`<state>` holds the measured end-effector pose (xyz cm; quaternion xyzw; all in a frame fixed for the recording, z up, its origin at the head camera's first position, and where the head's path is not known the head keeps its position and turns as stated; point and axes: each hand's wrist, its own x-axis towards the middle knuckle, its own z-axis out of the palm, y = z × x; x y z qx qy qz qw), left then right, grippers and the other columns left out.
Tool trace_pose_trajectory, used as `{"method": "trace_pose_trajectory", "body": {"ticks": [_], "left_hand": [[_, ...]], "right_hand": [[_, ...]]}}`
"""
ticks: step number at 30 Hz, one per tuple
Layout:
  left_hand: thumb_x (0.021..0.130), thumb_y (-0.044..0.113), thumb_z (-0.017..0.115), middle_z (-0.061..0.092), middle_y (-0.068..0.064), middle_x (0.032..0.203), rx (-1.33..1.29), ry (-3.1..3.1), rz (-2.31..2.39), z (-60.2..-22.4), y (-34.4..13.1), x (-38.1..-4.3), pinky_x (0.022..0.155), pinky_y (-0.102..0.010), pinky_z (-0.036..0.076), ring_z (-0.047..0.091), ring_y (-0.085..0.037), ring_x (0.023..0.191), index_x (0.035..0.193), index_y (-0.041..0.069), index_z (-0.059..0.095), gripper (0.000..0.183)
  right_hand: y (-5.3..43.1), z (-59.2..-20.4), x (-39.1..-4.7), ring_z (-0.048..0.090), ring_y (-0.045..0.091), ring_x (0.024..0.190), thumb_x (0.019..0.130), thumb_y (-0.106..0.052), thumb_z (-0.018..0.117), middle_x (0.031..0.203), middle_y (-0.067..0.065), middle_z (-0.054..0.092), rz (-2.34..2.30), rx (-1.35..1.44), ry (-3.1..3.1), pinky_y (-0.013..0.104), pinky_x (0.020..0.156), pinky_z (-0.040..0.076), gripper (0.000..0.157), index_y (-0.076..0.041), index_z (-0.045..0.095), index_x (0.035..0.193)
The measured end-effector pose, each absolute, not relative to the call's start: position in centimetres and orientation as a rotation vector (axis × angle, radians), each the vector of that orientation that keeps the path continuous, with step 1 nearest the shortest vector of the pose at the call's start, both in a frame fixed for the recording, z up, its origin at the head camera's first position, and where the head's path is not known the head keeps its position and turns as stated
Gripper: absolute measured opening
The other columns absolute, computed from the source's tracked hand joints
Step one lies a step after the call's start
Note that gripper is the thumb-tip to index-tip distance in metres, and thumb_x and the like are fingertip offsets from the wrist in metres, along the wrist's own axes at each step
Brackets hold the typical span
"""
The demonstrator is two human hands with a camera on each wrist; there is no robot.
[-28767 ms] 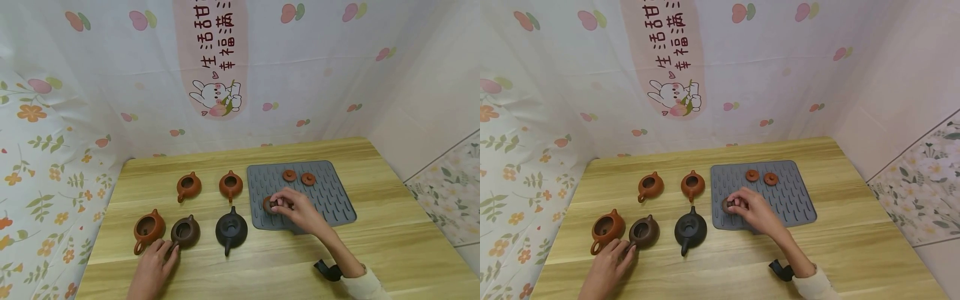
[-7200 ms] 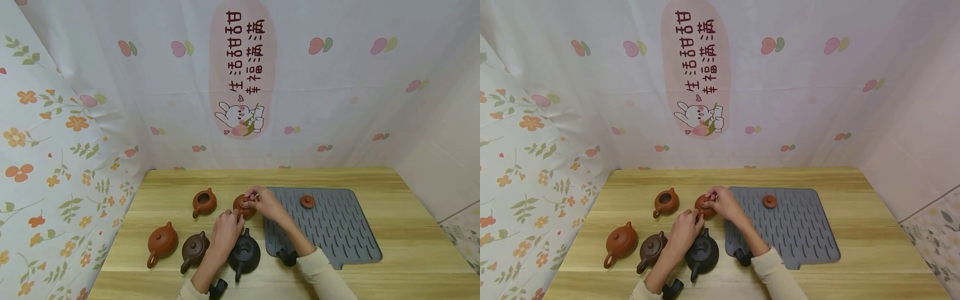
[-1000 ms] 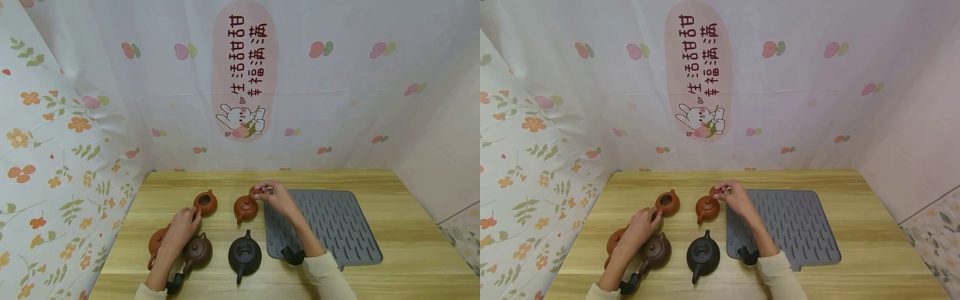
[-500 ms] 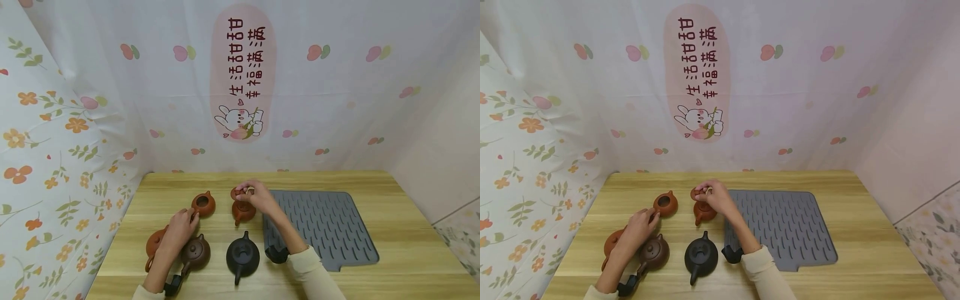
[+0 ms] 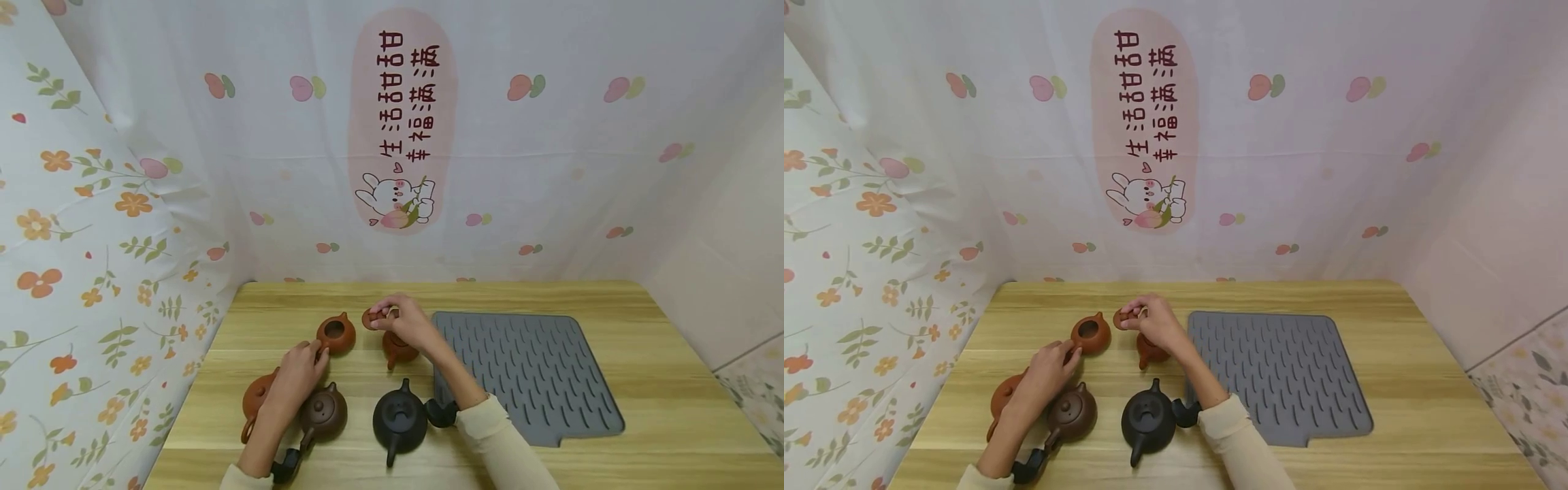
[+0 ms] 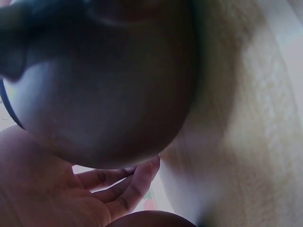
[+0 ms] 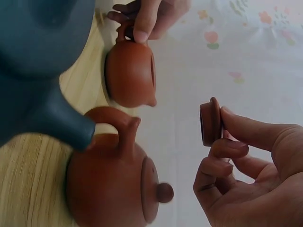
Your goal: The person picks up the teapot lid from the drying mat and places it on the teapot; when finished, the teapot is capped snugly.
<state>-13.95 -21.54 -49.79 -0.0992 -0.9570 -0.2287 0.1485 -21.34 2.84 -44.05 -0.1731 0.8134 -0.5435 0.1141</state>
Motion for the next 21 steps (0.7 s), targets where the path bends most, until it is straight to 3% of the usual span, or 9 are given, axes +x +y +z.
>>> {"method": "trace_pose_trajectory", "body": {"ticks": [14, 21], "left_hand": [[0.101, 0.004, 0.075, 0.058, -0.01, 0.071, -0.276, -2.747, -0.639, -49.8, -21.5, -14.0, 0.055, -0.038, 0.05, 0.056, -0.021, 0.059, 0.095, -0.005, 0.073, 0.011], [0.102, 0.004, 0.075, 0.056, -0.008, 0.07, -0.275, -2.754, -0.647, -49.7, -21.5, -14.1, 0.054, -0.035, 0.047, 0.052, -0.017, 0.058, 0.095, -0.005, 0.073, 0.012]], "right_hand": [[0.1, -44.5, -22.5, 0.049, 0.016, 0.078, 0.1, -0.003, 0.079, 0.106, 0.01, 0.058, -1.564, -0.595, 2.352, 0.029, 0.073, 0.045, 0.012, 0.0, 0.077, 0.111], [-1.1, -44.5, -23.1, 0.051, 0.017, 0.086, 0.1, -0.001, 0.078, 0.106, 0.01, 0.059, -1.538, -0.627, 2.335, 0.027, 0.076, 0.046, 0.013, 0.003, 0.076, 0.112]]}}
